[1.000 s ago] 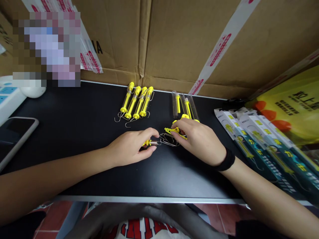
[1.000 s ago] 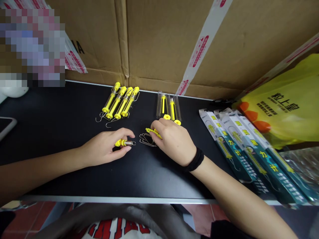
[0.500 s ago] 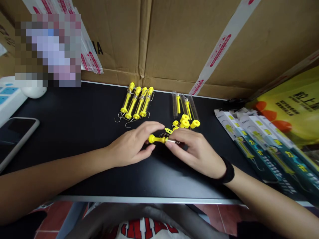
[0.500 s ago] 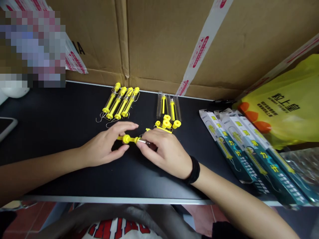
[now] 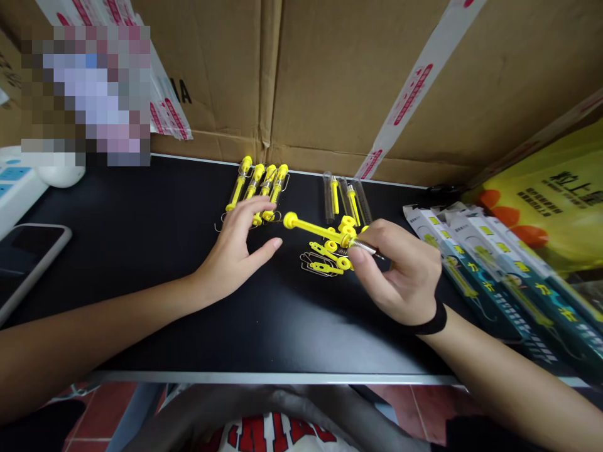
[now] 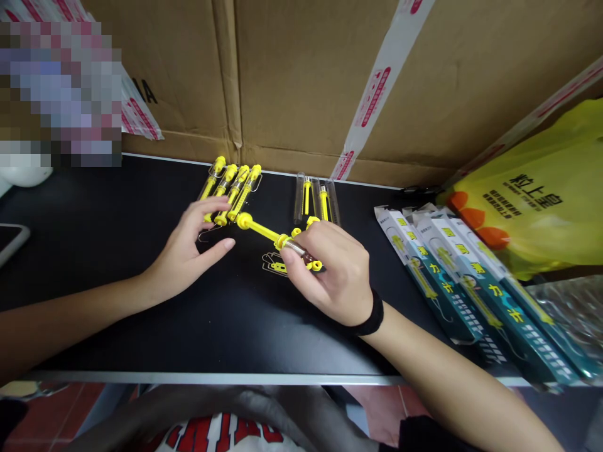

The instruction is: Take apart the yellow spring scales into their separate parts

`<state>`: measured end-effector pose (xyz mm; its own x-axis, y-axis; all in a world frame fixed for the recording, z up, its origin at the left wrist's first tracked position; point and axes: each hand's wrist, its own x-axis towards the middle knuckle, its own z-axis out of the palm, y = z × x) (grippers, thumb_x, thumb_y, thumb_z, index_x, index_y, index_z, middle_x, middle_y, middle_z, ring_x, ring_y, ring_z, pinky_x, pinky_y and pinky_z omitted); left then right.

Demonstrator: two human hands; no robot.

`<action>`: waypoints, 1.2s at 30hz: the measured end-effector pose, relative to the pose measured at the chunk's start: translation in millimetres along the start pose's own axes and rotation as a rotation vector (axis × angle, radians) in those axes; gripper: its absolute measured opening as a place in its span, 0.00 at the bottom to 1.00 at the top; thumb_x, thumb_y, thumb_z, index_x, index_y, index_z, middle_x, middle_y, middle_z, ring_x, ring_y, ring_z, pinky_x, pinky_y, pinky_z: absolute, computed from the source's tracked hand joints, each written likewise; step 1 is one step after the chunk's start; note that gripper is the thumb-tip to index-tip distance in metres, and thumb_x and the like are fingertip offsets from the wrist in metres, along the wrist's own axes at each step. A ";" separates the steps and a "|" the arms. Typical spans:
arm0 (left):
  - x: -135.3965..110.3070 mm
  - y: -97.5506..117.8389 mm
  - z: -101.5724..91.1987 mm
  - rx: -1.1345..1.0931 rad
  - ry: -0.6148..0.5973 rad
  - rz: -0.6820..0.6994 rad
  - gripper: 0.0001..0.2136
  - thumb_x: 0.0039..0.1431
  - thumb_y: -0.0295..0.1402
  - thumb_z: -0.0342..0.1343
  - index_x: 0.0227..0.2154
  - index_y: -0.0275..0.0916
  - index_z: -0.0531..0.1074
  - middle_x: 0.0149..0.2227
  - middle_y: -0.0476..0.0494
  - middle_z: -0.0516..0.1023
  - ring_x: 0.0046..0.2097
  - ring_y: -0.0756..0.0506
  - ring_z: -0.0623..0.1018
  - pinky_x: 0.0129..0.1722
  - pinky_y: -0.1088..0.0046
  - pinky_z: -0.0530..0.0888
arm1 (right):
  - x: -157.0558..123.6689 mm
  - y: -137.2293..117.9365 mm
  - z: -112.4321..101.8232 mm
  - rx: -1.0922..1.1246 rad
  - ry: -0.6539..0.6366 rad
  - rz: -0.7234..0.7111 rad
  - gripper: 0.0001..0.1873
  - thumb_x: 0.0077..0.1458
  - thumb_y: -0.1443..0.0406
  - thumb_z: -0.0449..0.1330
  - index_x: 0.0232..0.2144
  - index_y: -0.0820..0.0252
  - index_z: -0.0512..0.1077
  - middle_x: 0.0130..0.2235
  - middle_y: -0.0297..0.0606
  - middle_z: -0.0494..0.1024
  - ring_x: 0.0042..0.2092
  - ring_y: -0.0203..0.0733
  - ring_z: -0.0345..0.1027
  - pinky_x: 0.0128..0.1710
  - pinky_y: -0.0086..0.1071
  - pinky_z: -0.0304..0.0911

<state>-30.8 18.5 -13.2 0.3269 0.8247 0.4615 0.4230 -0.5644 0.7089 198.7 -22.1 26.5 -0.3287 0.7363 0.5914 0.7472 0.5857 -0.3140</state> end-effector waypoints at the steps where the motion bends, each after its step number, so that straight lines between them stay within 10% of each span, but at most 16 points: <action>1: 0.4 2.2 -1.8 0.029 0.075 0.014 0.17 0.56 0.33 0.54 0.49 0.38 0.62 0.55 0.40 0.62 0.57 0.44 0.63 0.51 0.68 0.66 | -1.4 0.9 -0.4 -0.053 0.012 -0.057 0.12 0.58 0.62 0.51 0.24 0.57 0.66 0.23 0.38 0.67 0.27 0.39 0.60 0.27 0.34 0.56; 6: -2.6 9.9 -1.2 -0.296 -0.196 -0.167 0.13 0.63 0.40 0.44 0.34 0.35 0.68 0.29 0.47 0.70 0.31 0.52 0.72 0.28 0.77 0.69 | -5.6 1.6 -0.7 -0.269 0.015 -0.412 0.07 0.55 0.62 0.56 0.25 0.56 0.68 0.23 0.37 0.69 0.27 0.40 0.60 0.26 0.36 0.52; 13: -4.2 14.1 9.9 -0.736 -0.293 -0.360 0.11 0.63 0.40 0.43 0.38 0.37 0.61 0.30 0.48 0.70 0.30 0.52 0.74 0.28 0.76 0.70 | -10.5 -16.2 21.9 -0.284 -0.185 -0.740 0.12 0.57 0.62 0.54 0.22 0.56 0.67 0.22 0.31 0.68 0.24 0.35 0.56 0.24 0.34 0.46; 23: -12.1 23.2 -1.7 -0.268 -0.504 -0.163 0.08 0.59 0.30 0.45 0.42 0.40 0.58 0.27 0.54 0.62 0.25 0.54 0.64 0.25 0.78 0.62 | -10.7 -7.1 18.1 0.065 -0.123 -0.258 0.14 0.56 0.56 0.54 0.39 0.62 0.64 0.29 0.38 0.72 0.30 0.37 0.64 0.31 0.30 0.59; 27: -13.4 24.0 -1.0 -0.029 -0.548 -0.066 0.15 0.56 0.28 0.45 0.46 0.40 0.56 0.30 0.52 0.66 0.28 0.52 0.67 0.28 0.77 0.64 | -10.1 -10.6 20.7 0.068 -0.283 -0.118 0.17 0.56 0.55 0.55 0.40 0.62 0.64 0.29 0.35 0.71 0.29 0.36 0.64 0.30 0.28 0.59; 36: -14.7 25.1 -1.4 -0.206 -0.599 0.026 0.22 0.61 0.32 0.43 0.57 0.39 0.48 0.30 0.51 0.70 0.29 0.52 0.69 0.32 0.77 0.66 | -11.8 -10.4 30.2 0.142 -0.420 -0.078 0.08 0.58 0.61 0.54 0.38 0.59 0.68 0.26 0.32 0.69 0.28 0.34 0.62 0.30 0.27 0.56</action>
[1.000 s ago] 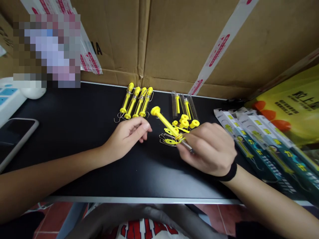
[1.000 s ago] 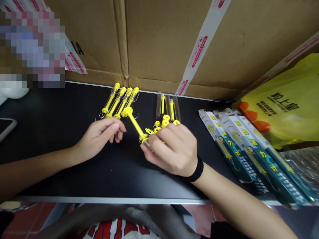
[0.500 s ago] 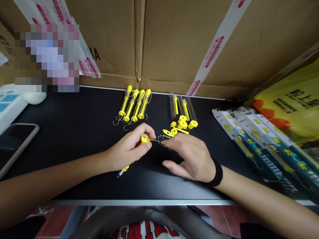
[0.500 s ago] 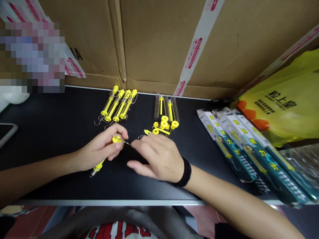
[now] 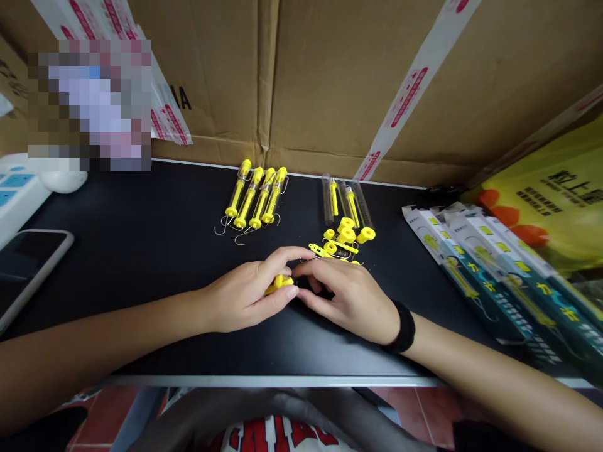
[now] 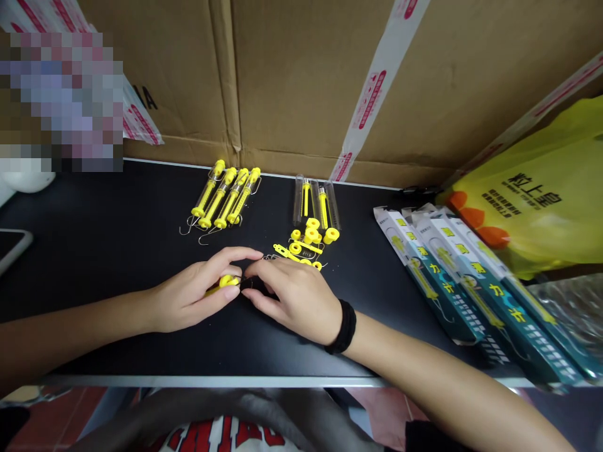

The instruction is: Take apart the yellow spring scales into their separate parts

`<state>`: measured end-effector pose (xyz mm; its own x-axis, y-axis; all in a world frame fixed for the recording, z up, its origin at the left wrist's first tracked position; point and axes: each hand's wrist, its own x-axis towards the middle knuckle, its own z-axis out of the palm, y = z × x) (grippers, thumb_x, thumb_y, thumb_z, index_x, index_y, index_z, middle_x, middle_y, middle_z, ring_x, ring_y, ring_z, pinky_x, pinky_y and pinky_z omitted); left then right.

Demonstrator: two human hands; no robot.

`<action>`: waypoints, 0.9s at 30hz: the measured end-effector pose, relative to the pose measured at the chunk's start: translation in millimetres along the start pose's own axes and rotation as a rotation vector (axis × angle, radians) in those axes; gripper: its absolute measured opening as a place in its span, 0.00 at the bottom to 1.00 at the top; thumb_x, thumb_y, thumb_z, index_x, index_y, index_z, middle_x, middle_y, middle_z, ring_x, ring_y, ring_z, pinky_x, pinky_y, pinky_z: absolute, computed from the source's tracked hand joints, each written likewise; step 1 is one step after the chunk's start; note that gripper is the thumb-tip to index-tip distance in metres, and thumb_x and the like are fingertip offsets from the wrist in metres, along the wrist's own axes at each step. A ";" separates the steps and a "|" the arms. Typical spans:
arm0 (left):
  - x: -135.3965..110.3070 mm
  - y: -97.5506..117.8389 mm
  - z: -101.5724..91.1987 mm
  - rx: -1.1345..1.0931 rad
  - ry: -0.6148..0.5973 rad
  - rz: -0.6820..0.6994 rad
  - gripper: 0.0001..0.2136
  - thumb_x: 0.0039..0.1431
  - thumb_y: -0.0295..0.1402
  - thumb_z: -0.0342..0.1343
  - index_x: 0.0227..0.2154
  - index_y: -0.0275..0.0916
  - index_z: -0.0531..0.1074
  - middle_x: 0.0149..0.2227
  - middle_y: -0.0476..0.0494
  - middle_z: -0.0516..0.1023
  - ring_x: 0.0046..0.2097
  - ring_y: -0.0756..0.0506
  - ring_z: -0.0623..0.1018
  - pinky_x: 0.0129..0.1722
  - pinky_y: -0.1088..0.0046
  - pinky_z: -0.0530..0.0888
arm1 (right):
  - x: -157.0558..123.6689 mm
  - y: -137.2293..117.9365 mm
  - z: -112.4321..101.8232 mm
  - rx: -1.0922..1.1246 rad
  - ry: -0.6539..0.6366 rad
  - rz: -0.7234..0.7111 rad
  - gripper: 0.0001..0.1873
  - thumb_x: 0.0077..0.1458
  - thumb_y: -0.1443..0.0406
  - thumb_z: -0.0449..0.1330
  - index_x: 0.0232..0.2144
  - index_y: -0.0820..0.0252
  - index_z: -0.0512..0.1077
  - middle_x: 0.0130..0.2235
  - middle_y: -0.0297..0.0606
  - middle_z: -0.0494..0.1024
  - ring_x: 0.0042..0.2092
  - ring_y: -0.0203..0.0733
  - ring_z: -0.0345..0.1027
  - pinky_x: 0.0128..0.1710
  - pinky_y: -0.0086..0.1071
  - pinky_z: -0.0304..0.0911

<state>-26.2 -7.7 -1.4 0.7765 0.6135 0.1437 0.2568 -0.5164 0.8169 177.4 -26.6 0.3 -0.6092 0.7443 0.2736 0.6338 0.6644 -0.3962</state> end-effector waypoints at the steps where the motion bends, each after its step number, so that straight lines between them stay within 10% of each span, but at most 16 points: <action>1: 0.0 -0.2 0.4 0.001 -0.003 0.002 0.21 0.61 0.32 0.42 0.57 0.39 0.49 0.29 0.52 0.69 0.28 0.52 0.68 0.32 0.77 0.65 | 0.5 0.3 0.3 0.003 -0.001 -0.010 0.07 0.58 0.62 0.54 0.35 0.59 0.69 0.26 0.32 0.69 0.28 0.34 0.62 0.29 0.27 0.56; 18: 2.0 -4.2 -0.9 0.127 0.187 0.021 0.09 0.64 0.32 0.43 0.45 0.38 0.60 0.32 0.50 0.71 0.30 0.54 0.71 0.31 0.80 0.66 | 5.7 6.9 -24.4 0.757 -0.144 0.319 0.07 0.58 0.63 0.54 0.31 0.60 0.60 0.26 0.30 0.68 0.24 0.28 0.61 0.21 0.22 0.59; 27: -1.4 -10.0 3.3 0.398 -0.016 0.175 0.04 0.63 0.32 0.46 0.37 0.39 0.63 0.33 0.51 0.75 0.33 0.51 0.75 0.33 0.78 0.67 | 7.0 8.4 -16.9 1.039 -0.113 0.374 0.10 0.57 0.61 0.56 0.34 0.59 0.58 0.27 0.27 0.64 0.21 0.26 0.58 0.16 0.20 0.59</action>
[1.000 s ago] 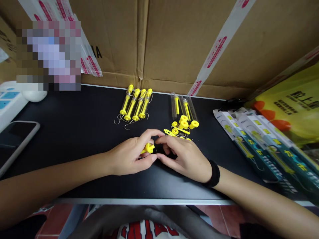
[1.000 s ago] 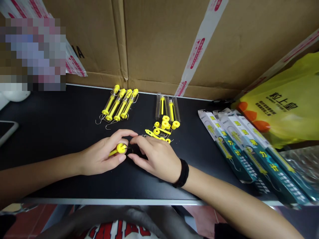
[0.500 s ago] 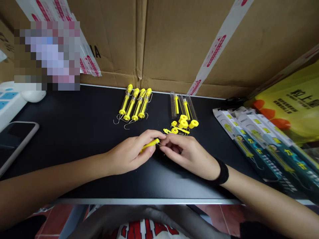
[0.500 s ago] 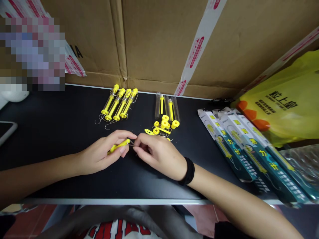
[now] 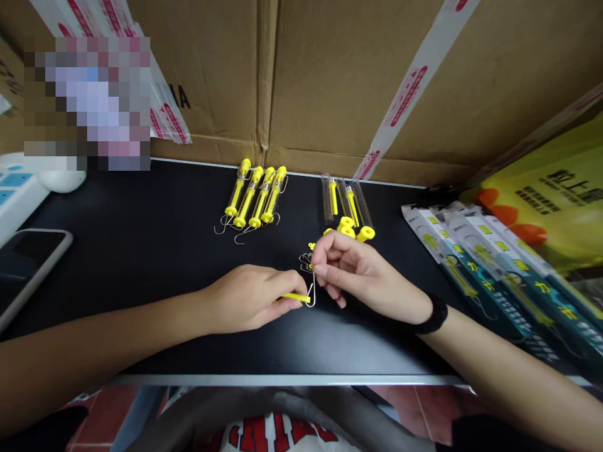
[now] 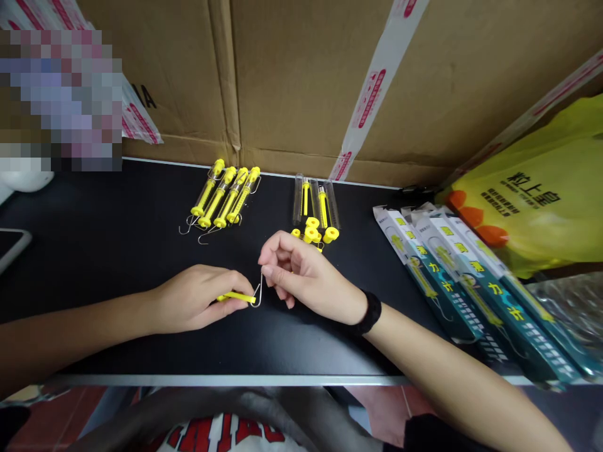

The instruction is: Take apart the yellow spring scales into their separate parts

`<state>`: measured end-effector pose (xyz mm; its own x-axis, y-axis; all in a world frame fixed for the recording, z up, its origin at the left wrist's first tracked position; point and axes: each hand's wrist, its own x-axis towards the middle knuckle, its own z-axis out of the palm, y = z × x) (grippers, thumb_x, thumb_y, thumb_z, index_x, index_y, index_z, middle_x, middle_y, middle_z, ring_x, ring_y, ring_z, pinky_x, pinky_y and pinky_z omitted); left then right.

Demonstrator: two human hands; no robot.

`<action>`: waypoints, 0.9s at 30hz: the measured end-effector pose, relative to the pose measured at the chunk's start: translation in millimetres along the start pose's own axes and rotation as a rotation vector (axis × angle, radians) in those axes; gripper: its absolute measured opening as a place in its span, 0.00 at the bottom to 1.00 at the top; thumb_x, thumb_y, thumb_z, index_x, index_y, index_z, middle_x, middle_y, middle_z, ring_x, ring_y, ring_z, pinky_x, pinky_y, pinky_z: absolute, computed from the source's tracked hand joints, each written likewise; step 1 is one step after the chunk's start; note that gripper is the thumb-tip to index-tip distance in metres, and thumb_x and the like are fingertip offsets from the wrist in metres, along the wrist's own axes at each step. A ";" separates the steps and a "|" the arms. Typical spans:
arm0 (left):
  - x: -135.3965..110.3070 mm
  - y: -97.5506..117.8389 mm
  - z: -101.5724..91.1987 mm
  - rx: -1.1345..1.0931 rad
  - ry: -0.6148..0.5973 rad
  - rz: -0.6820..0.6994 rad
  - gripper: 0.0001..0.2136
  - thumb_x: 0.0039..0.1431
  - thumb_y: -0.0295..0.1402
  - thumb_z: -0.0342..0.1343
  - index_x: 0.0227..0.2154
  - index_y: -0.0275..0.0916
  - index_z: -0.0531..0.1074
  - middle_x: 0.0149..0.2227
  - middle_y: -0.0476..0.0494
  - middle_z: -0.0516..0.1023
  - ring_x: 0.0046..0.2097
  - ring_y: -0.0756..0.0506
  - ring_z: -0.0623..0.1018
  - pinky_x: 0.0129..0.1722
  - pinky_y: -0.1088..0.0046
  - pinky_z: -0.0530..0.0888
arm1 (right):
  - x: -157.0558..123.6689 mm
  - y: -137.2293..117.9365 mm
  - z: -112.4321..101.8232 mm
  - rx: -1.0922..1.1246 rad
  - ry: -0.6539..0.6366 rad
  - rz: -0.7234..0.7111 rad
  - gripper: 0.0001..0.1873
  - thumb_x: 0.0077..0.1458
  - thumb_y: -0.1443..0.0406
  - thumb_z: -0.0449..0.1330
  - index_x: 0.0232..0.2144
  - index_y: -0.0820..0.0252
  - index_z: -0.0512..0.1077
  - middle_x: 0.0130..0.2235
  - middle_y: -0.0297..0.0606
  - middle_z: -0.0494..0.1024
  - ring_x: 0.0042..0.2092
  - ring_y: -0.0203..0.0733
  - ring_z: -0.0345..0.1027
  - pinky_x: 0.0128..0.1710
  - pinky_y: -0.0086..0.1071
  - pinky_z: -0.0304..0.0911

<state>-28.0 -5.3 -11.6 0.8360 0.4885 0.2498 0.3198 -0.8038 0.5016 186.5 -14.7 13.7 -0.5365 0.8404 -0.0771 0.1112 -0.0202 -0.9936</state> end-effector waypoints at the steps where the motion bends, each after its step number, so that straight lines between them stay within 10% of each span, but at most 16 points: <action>1: -0.1 -0.4 1.1 0.020 0.005 -0.009 0.04 0.62 0.32 0.46 0.38 0.39 0.63 0.32 0.51 0.75 0.33 0.51 0.76 0.33 0.78 0.67 | -0.4 1.8 1.9 -0.005 -0.017 0.003 0.09 0.58 0.61 0.55 0.34 0.59 0.59 0.27 0.28 0.64 0.22 0.26 0.59 0.17 0.20 0.60; 16: 3.0 -2.2 2.5 0.214 -0.045 -0.046 0.23 0.63 0.35 0.45 0.59 0.44 0.47 0.39 0.49 0.76 0.36 0.48 0.77 0.34 0.75 0.70 | -3.6 7.4 14.9 0.050 -0.126 -0.006 0.14 0.60 0.68 0.52 0.47 0.56 0.54 0.31 0.29 0.64 0.28 0.28 0.61 0.28 0.24 0.63; 27: 2.2 -0.9 0.6 0.178 -0.065 0.089 0.14 0.61 0.31 0.45 0.50 0.39 0.61 0.37 0.48 0.74 0.38 0.48 0.75 0.35 0.74 0.70 | -0.9 7.9 12.5 0.109 -0.188 0.039 0.24 0.56 0.69 0.56 0.52 0.55 0.51 0.31 0.29 0.65 0.26 0.26 0.59 0.23 0.20 0.61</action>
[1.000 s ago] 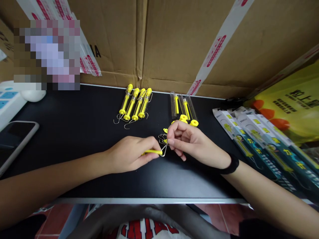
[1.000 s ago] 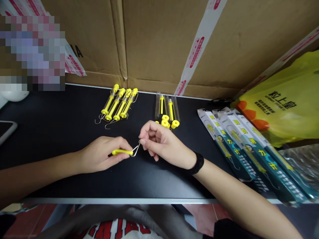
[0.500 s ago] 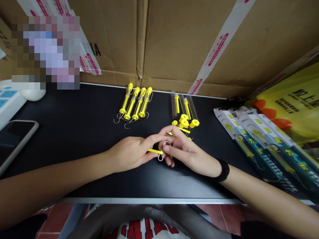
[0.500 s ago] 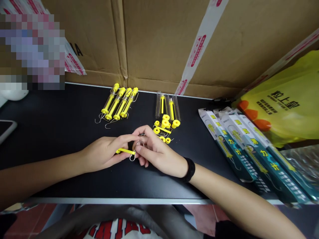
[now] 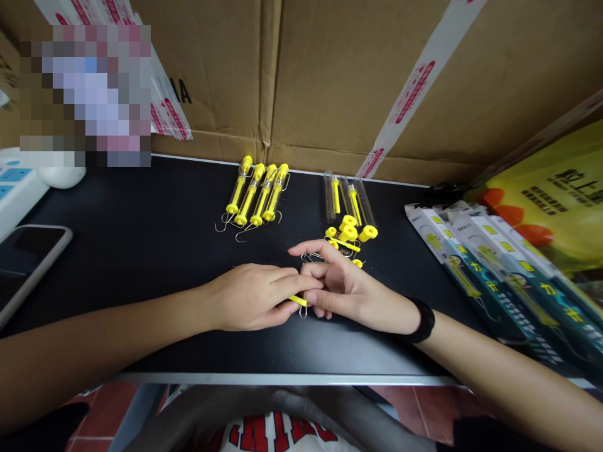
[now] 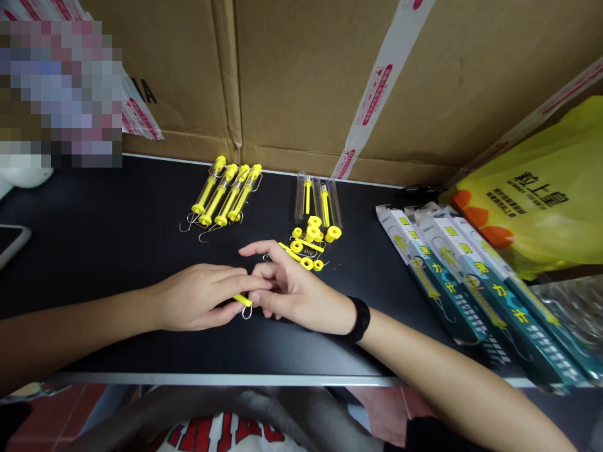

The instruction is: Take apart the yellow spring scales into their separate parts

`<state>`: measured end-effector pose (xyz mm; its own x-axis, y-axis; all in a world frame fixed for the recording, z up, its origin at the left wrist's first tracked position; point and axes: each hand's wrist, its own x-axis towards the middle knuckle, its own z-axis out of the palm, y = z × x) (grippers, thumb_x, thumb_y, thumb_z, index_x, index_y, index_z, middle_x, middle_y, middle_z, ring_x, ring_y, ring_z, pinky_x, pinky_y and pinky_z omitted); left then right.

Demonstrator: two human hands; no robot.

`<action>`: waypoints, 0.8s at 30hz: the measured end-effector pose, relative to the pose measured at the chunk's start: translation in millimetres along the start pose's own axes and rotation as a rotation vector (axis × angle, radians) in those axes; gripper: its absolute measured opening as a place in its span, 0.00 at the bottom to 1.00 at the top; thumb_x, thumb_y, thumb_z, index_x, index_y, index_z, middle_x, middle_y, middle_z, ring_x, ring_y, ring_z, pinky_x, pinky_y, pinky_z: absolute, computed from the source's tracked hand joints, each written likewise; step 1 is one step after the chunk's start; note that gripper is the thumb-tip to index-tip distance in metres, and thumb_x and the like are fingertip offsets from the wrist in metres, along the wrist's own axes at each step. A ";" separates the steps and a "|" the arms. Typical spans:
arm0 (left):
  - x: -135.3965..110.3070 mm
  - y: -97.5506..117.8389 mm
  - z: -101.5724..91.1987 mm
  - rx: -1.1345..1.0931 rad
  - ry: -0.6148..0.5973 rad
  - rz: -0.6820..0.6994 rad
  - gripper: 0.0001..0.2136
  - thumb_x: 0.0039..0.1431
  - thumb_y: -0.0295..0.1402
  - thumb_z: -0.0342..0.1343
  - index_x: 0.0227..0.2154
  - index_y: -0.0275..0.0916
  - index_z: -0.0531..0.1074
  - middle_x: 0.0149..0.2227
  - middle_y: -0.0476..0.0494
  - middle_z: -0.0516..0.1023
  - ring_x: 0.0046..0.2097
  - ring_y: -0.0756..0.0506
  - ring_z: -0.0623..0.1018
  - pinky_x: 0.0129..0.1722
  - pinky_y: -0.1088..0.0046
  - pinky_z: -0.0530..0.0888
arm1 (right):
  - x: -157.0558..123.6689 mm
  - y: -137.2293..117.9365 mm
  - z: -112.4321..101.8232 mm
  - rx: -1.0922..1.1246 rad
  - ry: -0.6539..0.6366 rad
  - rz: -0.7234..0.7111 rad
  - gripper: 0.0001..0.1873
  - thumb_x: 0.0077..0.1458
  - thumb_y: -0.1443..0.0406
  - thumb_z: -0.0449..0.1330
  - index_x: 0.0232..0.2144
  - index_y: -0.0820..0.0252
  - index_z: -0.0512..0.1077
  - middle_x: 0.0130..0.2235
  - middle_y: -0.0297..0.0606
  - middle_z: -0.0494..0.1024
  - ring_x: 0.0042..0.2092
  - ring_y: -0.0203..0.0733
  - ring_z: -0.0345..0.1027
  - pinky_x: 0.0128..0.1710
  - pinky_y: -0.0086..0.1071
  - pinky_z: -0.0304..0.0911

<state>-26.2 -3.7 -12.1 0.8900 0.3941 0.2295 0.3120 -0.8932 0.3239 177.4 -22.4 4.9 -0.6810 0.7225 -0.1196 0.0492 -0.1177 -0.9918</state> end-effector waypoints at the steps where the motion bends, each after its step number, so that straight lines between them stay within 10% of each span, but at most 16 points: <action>1: 0.4 0.1 0.0 0.001 0.014 -0.006 0.13 0.60 0.30 0.45 0.48 0.38 0.62 0.36 0.48 0.74 0.37 0.48 0.74 0.35 0.74 0.70 | 0.1 -0.3 -0.6 0.006 0.008 0.016 0.24 0.56 0.68 0.56 0.51 0.54 0.51 0.31 0.29 0.65 0.25 0.26 0.60 0.21 0.20 0.60; 14: 1.0 -0.7 2.8 0.239 0.366 -0.032 0.11 0.62 0.26 0.45 0.47 0.37 0.62 0.41 0.47 0.75 0.43 0.49 0.75 0.44 0.73 0.72 | 0.2 -2.8 0.1 0.044 0.102 0.161 0.13 0.57 0.56 0.55 0.36 0.56 0.55 0.25 0.26 0.68 0.18 0.26 0.58 0.09 0.16 0.50; 24: -0.4 0.7 6.0 0.028 0.304 -0.144 0.13 0.63 0.30 0.44 0.50 0.38 0.56 0.45 0.44 0.74 0.44 0.49 0.76 0.42 0.74 0.74 | 3.4 5.7 2.6 0.076 -0.023 0.158 0.17 0.56 0.54 0.54 0.25 0.62 0.60 0.23 0.29 0.69 0.19 0.25 0.63 0.13 0.17 0.59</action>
<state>-24.3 -5.8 -17.4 0.6976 0.5592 0.4479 0.4399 -0.8277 0.3483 173.5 -22.4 -1.1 -0.6857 0.6753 -0.2715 0.1021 -0.2800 -0.9545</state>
